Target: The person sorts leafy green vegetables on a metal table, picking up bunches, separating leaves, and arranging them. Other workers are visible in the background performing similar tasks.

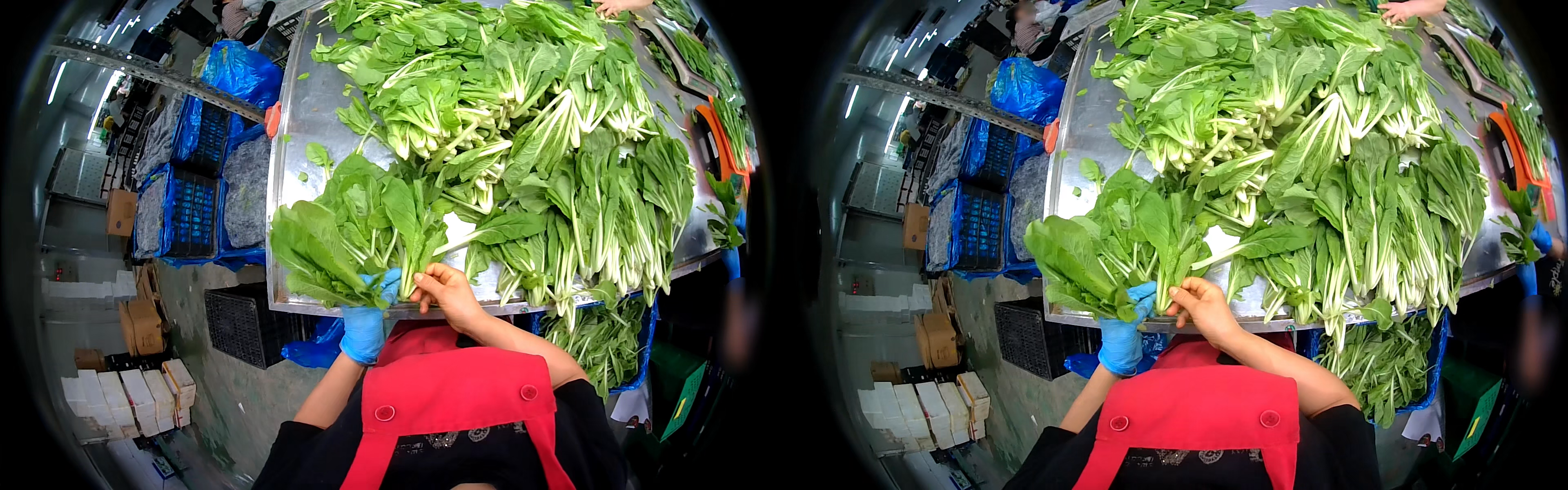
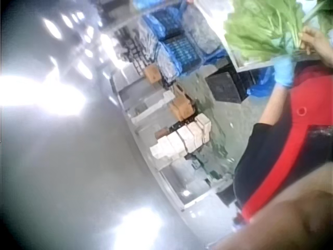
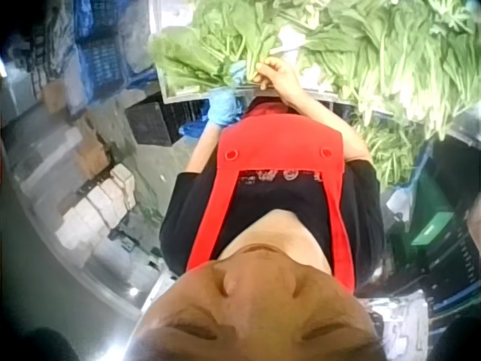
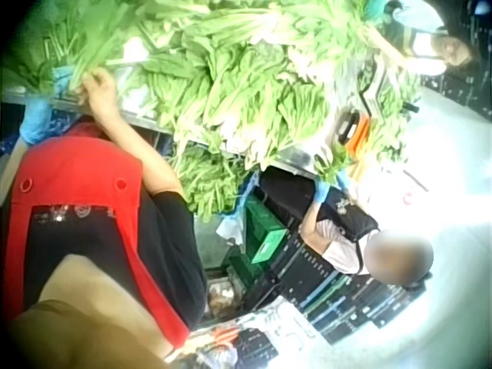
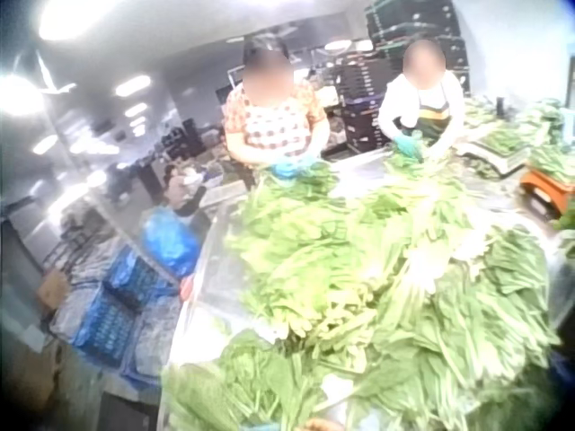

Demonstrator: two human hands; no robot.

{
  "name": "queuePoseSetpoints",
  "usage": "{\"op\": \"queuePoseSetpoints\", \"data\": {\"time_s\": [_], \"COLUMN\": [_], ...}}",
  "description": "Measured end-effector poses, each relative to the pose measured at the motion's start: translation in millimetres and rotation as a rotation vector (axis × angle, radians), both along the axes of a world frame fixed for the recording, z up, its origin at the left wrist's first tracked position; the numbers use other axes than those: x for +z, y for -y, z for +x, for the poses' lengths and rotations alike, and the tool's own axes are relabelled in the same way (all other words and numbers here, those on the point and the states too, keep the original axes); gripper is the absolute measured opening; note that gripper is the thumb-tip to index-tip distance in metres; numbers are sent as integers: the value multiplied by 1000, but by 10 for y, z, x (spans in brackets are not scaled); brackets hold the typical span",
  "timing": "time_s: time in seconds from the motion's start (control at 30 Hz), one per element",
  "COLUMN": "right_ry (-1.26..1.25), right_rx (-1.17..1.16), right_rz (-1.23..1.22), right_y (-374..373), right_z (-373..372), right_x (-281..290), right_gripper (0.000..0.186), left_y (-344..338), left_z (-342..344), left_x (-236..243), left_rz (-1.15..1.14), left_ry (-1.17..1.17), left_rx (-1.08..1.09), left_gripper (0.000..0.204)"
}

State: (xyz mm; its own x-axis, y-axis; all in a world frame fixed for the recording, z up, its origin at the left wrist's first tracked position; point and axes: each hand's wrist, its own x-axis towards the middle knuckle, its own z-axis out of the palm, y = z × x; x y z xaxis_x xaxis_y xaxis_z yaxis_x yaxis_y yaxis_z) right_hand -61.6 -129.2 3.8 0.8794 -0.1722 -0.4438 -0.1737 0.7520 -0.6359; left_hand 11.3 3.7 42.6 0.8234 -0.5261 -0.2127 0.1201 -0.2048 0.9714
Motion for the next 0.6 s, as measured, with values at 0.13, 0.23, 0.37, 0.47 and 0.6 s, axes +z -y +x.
{"op": "queuePoseSetpoints", "data": {"time_s": [0.13,0.23,0.37,0.47,0.6], "right_ry": [-10,-29,28,138,116], "right_rx": [6,14,12,4,-77], "right_rz": [22,-50,-147,-423,-483], "right_y": [-14,18,39,42,122], "right_z": [-72,-129,-221,-249,-355], "right_x": [-25,-36,-108,-221,-165], "right_gripper": [13,13,14,24,29], "left_y": [26,26,41,71,109], "left_z": [-23,-48,-126,-168,-253], "left_x": [-76,-83,-66,-78,-105], "left_rz": [-155,-230,-142,-155,-173], "left_ry": [-259,-491,-721,-754,-737], "left_rx": [30,65,4,-92,-69], "left_gripper": [20,18,24,24,25]}}
